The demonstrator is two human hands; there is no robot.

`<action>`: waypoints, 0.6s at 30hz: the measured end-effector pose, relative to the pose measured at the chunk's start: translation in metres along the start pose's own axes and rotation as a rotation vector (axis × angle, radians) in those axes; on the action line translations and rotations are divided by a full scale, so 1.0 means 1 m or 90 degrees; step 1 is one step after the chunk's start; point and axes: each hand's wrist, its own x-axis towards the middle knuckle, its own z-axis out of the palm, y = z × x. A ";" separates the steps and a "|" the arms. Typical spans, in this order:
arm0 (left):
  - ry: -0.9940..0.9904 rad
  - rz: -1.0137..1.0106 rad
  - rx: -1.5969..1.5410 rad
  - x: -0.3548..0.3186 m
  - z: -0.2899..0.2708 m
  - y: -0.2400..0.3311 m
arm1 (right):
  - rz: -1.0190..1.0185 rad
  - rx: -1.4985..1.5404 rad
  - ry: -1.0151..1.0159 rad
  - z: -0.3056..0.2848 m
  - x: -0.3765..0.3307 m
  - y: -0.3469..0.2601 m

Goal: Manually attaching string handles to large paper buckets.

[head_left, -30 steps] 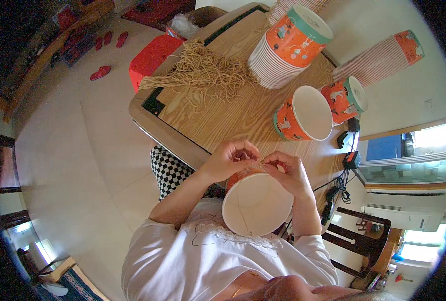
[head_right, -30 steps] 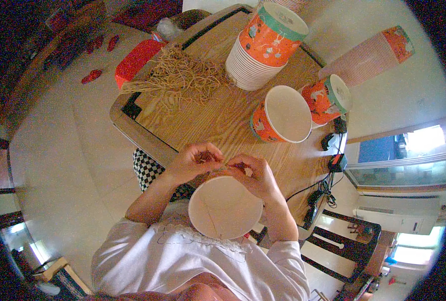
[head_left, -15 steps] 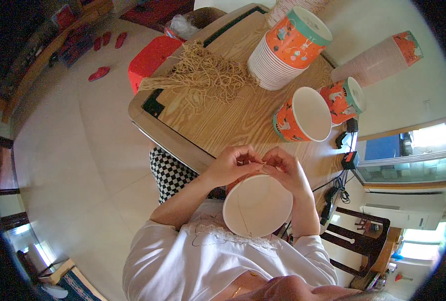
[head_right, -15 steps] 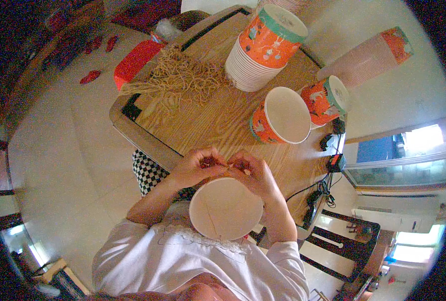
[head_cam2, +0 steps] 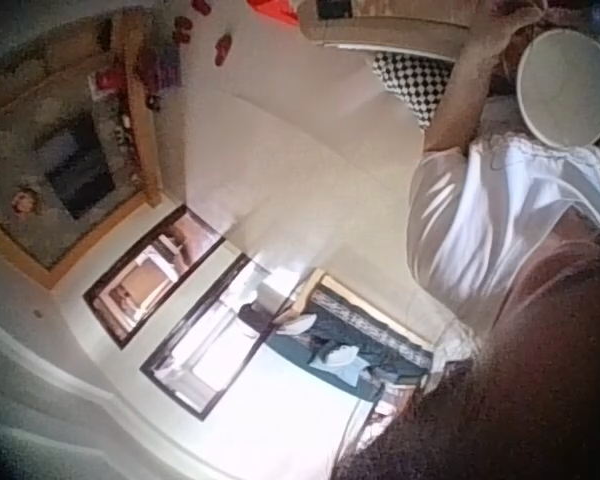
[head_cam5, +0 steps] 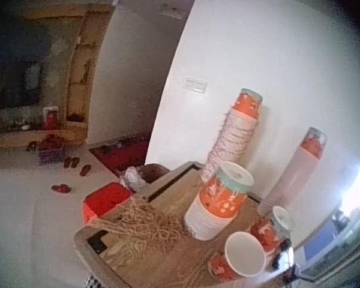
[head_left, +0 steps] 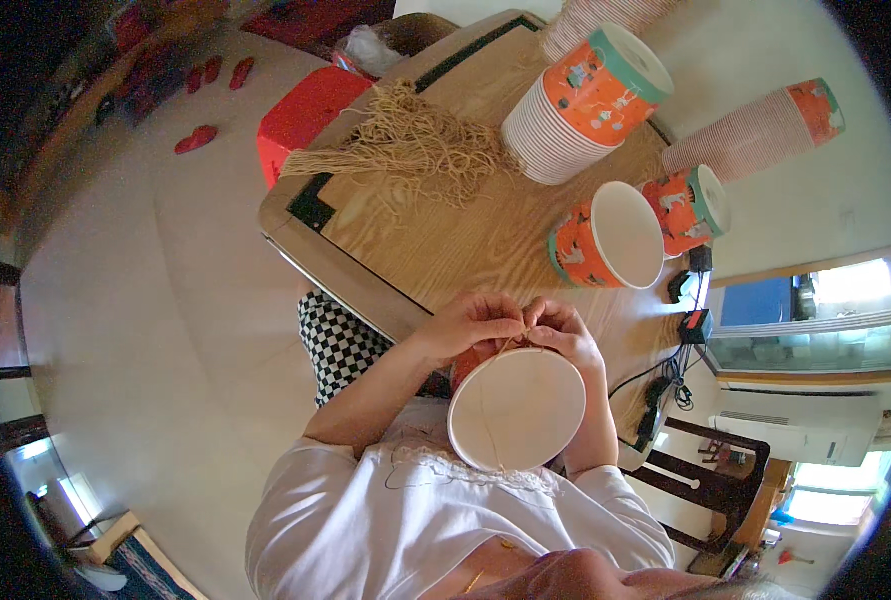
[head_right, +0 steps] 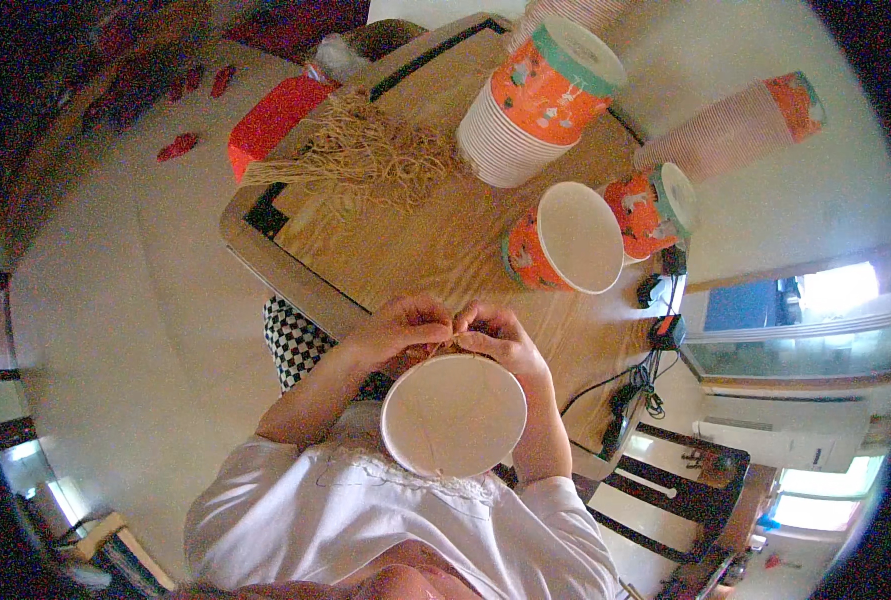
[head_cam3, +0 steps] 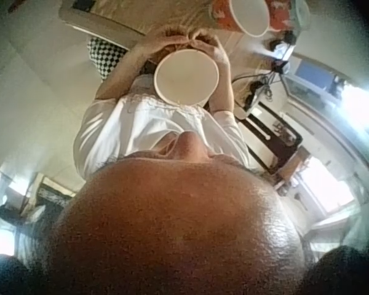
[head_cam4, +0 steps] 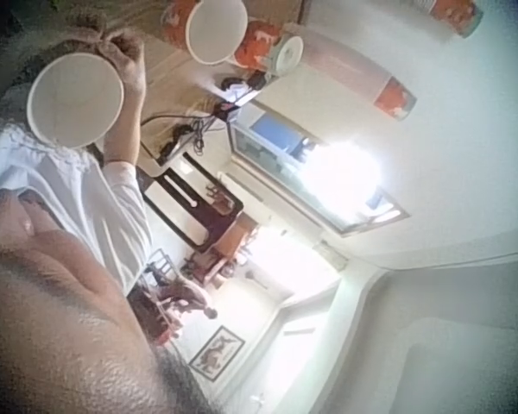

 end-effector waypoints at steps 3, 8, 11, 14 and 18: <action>-0.052 -0.051 -0.123 -0.001 -0.005 0.002 | 0.003 0.037 -0.013 0.003 0.002 0.001; -0.058 -0.073 -0.159 0.001 -0.010 -0.002 | 0.004 0.075 -0.026 0.000 0.004 0.008; -0.057 -0.044 -0.146 0.004 -0.011 -0.007 | 0.003 0.112 -0.034 -0.004 0.005 0.013; -0.058 -0.067 -0.181 0.004 -0.013 -0.008 | -0.001 0.129 -0.028 -0.005 0.005 0.015; -0.076 -0.078 -0.205 0.006 -0.019 -0.017 | -0.023 0.135 -0.040 -0.004 0.006 0.016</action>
